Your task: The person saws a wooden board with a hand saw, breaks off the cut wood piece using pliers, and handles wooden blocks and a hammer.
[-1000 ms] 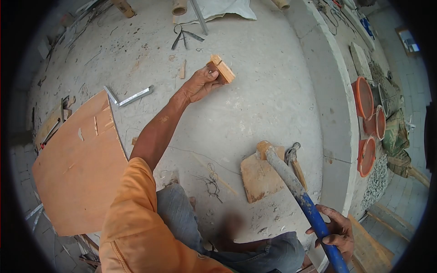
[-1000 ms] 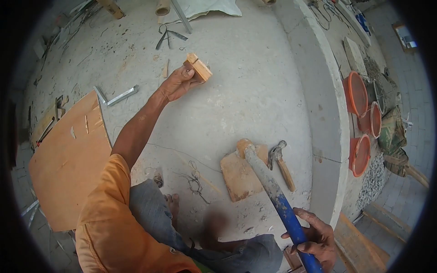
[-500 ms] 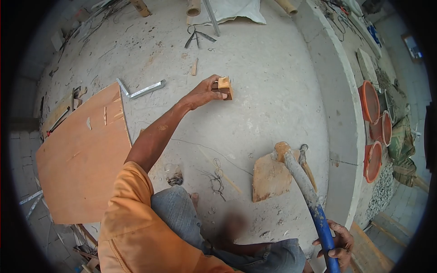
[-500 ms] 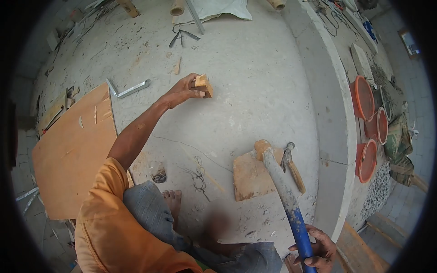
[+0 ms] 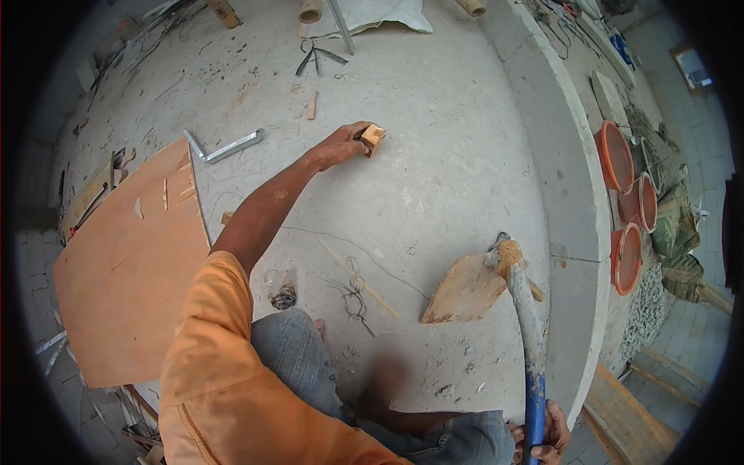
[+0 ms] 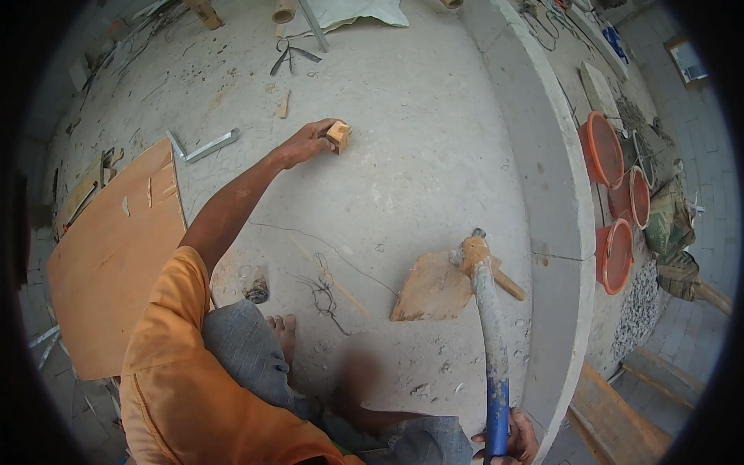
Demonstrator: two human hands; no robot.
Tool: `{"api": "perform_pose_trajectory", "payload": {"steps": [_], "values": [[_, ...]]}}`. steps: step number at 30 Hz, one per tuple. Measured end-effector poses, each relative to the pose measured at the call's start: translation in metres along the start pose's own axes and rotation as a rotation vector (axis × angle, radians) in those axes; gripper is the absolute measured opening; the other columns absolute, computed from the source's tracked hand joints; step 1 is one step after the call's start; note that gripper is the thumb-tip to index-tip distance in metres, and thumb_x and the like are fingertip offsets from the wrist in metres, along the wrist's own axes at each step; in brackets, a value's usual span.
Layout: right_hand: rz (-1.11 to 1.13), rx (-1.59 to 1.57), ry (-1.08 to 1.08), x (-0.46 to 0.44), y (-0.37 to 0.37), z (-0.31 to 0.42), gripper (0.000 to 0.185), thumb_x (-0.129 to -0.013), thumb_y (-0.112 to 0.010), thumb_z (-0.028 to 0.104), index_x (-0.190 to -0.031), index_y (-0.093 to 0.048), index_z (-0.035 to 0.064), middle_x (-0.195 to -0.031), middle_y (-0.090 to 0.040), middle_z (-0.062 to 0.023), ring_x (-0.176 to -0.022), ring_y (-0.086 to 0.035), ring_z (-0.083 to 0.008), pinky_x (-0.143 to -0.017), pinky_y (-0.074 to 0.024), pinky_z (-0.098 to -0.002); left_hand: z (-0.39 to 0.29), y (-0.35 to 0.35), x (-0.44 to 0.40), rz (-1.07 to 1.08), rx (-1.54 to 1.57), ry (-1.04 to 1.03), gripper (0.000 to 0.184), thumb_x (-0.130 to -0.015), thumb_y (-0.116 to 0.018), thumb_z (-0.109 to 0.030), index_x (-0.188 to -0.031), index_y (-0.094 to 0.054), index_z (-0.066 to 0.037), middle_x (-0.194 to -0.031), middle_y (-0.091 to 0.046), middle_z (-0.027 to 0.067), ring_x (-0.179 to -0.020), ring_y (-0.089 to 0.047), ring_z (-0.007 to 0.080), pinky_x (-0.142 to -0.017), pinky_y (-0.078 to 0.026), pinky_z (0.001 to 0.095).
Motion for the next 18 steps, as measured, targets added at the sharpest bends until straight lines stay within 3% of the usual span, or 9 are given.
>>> {"api": "perform_pose_trajectory", "payload": {"steps": [6,11,12,18], "values": [[-0.025,-0.01,-0.002,0.005,0.001,-0.007,0.081,-0.057,-0.069,0.005,-0.134,-0.05,-0.0111,-0.117,-0.056,-0.0293,-0.07,-0.068,-0.0335,-0.045,-0.0576,-0.0334,0.012,0.0,-0.009,-0.041,-0.01,0.017,0.069,-0.081,-0.058,-0.003,-0.147,-0.044,-0.012,-0.143,-0.051,0.0128,-0.138,-0.043,0.0254,-0.121,-0.029,0.0431],[-0.033,0.003,-0.001,0.003,0.002,-0.007,0.082,-0.057,-0.069,0.007,-0.134,-0.049,-0.0118,-0.114,-0.056,-0.0288,-0.067,-0.067,-0.0319,-0.044,-0.0565,-0.0326,0.003,0.001,-0.003,-0.05,-0.079,-0.027,0.082,-0.075,-0.068,-0.012,-0.151,-0.037,-0.012,-0.147,-0.044,0.0192,-0.14,-0.04,0.0309,-0.121,-0.029,0.0435],[-0.039,0.004,0.002,0.002,0.002,-0.007,0.082,-0.057,-0.069,0.007,-0.134,-0.049,-0.012,-0.114,-0.057,-0.0287,-0.067,-0.067,-0.0316,-0.044,-0.0563,-0.0324,-0.001,0.001,-0.002,-0.053,-0.074,-0.05,0.09,-0.072,-0.076,-0.02,-0.152,-0.035,-0.012,-0.146,-0.045,0.0211,-0.139,-0.041,0.0346,-0.119,-0.033,0.0444],[-0.061,-0.006,-0.006,0.002,0.008,-0.011,0.082,-0.058,-0.069,0.009,-0.134,-0.048,-0.0129,-0.11,-0.058,-0.0281,-0.064,-0.067,-0.0297,-0.042,-0.0551,-0.0315,-0.001,0.004,-0.002,-0.298,-0.085,-0.102,0.092,-0.074,-0.082,-0.031,-0.15,-0.036,-0.009,-0.139,-0.052,0.021,-0.125,-0.055,0.0336,-0.107,-0.045,0.0415]]}}
Point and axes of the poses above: each hand's wrist, its own x-axis away from the middle knuckle, its own y-axis out of the back of the hand, z = x × y, the point moved 9 cm from there along -x, towards the middle knuckle
